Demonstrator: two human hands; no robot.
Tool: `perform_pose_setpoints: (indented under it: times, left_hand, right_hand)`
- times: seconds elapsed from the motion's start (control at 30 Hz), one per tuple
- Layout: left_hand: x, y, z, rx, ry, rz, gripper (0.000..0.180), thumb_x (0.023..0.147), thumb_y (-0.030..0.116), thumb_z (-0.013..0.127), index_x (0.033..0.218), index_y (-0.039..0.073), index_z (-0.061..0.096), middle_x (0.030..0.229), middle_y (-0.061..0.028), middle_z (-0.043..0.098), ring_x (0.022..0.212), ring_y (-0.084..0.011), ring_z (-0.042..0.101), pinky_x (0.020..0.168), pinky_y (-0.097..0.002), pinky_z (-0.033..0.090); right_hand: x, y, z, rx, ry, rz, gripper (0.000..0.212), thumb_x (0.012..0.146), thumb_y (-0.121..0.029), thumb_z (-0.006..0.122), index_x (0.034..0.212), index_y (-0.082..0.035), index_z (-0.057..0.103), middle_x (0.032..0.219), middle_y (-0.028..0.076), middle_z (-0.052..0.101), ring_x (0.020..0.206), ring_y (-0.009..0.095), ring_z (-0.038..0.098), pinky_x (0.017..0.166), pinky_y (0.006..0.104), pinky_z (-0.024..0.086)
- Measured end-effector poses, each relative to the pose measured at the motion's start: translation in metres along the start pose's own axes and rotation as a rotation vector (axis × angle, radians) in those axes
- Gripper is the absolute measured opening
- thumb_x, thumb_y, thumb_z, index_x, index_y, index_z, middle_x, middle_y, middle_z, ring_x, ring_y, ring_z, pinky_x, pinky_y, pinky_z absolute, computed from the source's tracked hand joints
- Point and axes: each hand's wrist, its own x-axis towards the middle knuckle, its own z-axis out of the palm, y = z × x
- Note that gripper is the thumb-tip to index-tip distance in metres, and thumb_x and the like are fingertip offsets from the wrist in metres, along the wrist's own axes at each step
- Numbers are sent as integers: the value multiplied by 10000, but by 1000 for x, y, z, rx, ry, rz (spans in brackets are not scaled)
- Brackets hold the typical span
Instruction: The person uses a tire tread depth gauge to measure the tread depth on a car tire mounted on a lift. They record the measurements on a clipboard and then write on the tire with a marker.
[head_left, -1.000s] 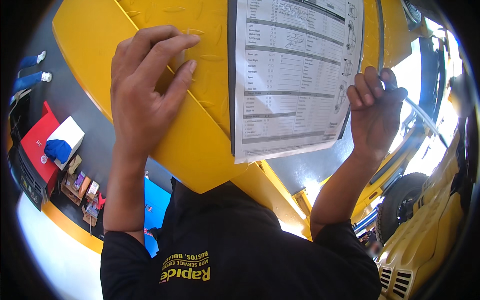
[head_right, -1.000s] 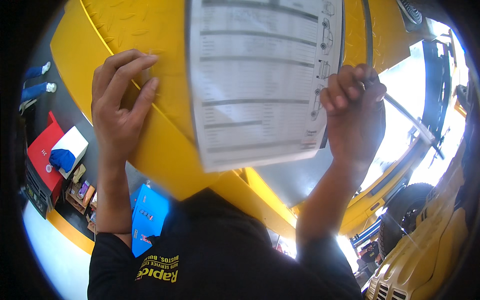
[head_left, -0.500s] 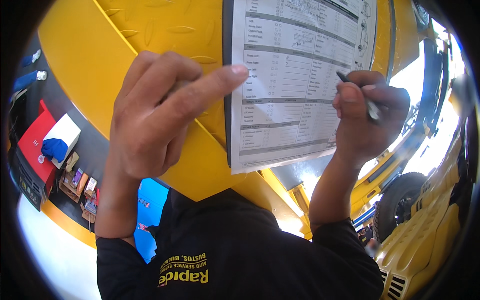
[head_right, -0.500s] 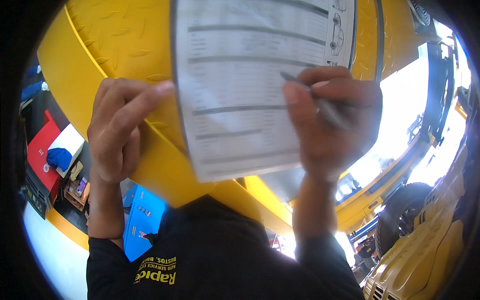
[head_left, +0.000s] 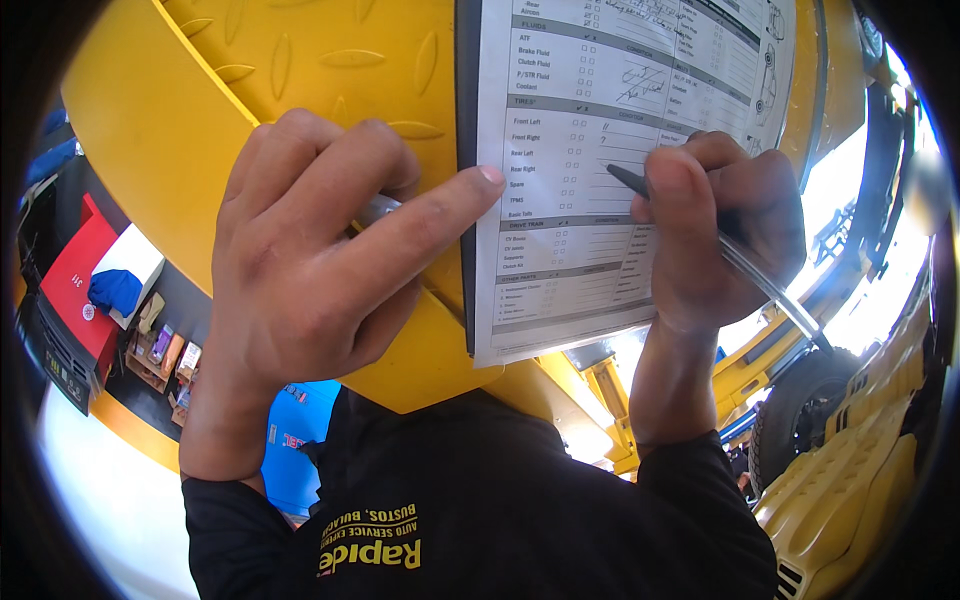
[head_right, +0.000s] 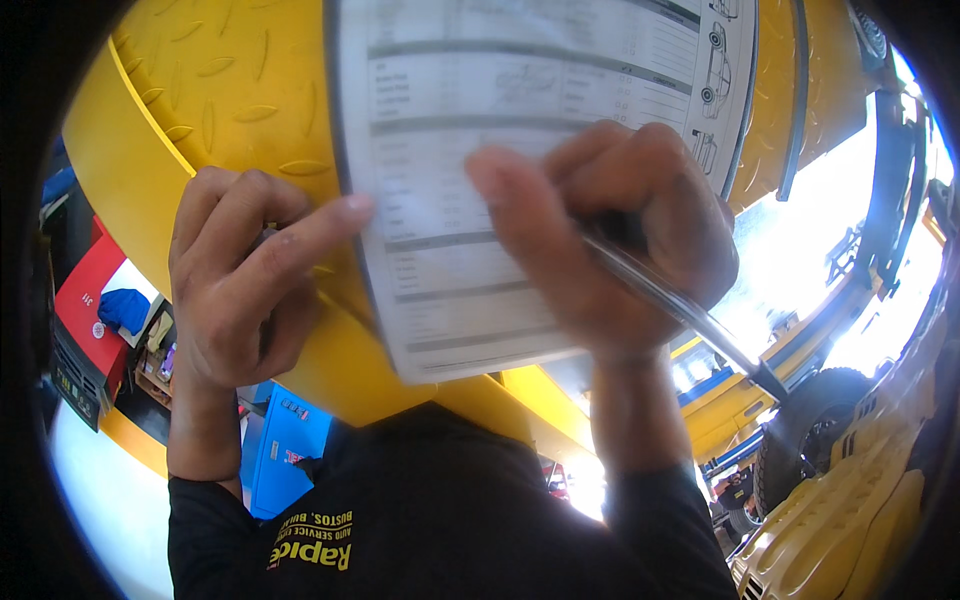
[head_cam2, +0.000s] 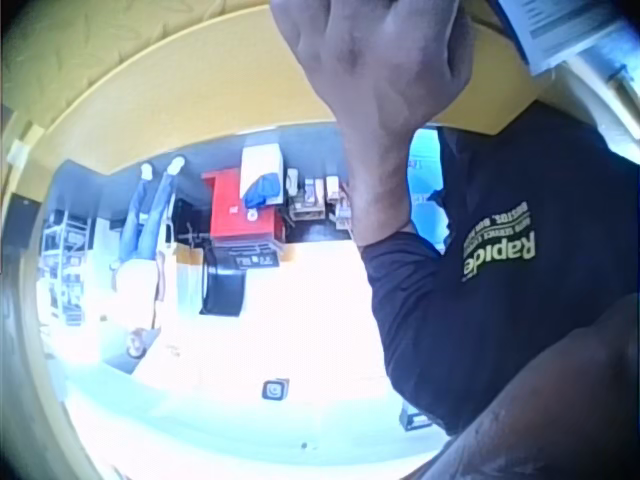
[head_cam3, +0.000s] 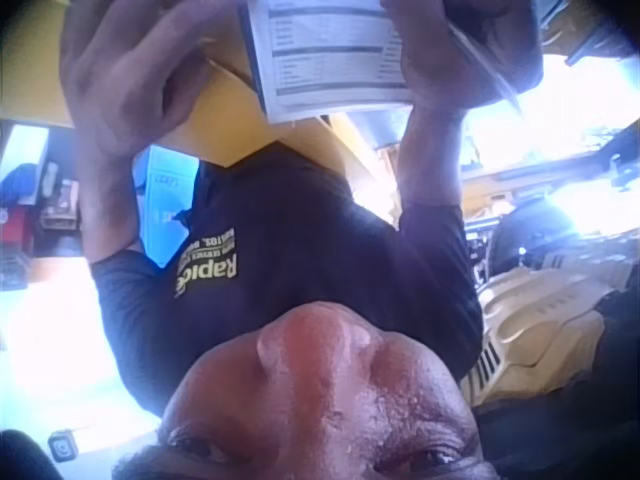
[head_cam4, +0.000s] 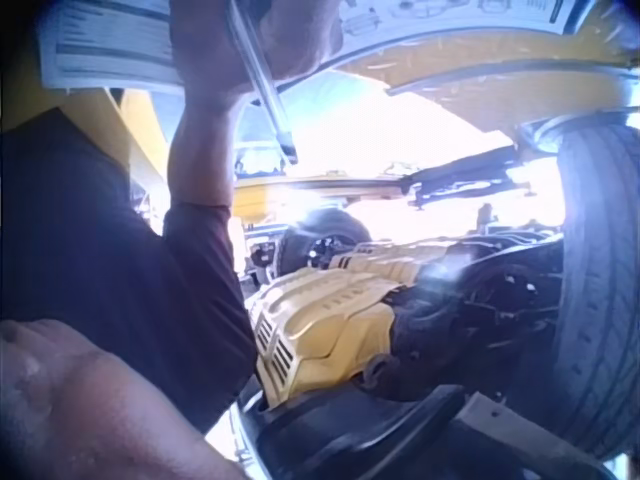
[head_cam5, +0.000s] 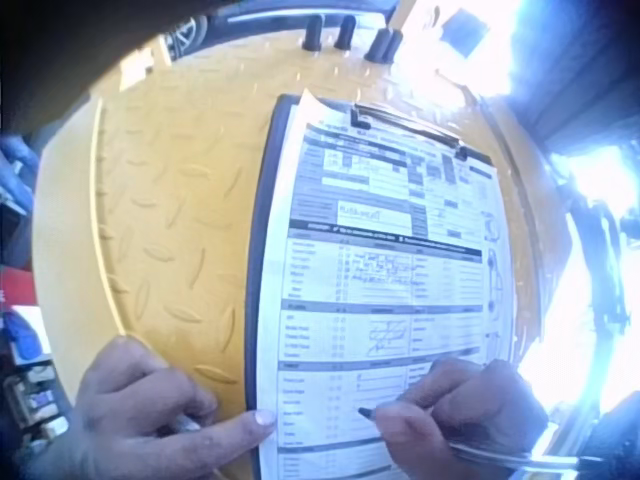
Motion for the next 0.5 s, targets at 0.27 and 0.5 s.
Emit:
perform_pose_setpoints:
  times: [0.27,0.5]
  left_hand:
    - [-1,0,3,28,-2,21,414,764,16,695,1150,162,735,834,-37,605,769,-188,502,658,-312,413]
    - [1,1,4,22,6,22,420,761,14,700,1152,162,737,842,-35,604,771,-191,503,660,-313,416]
  right_hand:
    - [-1,-1,6,119,79,82,273,874,-23,738,786,-68,483,655,93,641,532,66,528,578,181,397]
    - [0,-1,1,-14,21,28,290,853,10,751,761,-71,488,645,93,647,517,70,544,570,176,399]
